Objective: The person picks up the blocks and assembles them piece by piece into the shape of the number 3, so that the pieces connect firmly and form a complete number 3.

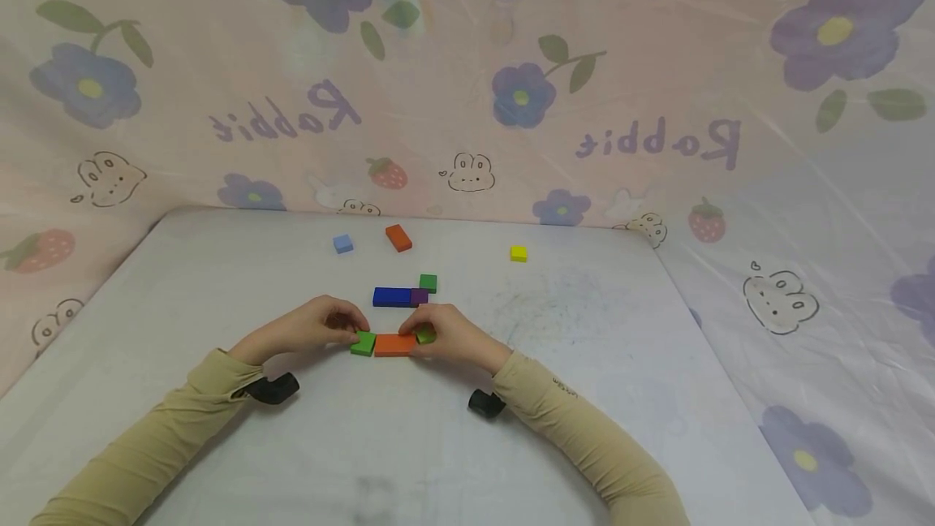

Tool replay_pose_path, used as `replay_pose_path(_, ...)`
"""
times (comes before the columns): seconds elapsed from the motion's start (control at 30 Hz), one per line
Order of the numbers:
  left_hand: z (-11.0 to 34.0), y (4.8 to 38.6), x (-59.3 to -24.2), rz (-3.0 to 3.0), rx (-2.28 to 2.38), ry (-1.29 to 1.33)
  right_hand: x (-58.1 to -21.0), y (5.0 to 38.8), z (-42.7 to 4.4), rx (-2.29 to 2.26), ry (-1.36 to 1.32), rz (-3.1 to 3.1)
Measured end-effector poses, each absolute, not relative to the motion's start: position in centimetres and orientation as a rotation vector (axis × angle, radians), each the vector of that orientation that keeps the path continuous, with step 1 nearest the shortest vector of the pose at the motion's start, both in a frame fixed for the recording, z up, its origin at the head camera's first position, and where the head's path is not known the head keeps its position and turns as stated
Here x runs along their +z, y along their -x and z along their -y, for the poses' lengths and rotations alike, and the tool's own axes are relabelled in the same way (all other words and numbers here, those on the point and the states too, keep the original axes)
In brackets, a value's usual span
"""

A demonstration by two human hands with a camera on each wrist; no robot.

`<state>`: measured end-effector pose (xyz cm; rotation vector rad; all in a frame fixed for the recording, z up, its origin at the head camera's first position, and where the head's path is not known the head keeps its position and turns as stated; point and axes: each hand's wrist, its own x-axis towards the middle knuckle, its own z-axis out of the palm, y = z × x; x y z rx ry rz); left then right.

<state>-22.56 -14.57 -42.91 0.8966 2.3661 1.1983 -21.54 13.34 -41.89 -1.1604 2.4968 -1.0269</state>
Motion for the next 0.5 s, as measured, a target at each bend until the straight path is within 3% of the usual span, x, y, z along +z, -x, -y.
replay_pose_path(0.5,14.54,22.56,-42.73,-2.352,1.203,-0.899,-41.87,21.60,-13.35,-1.016,1.165,-2.495)
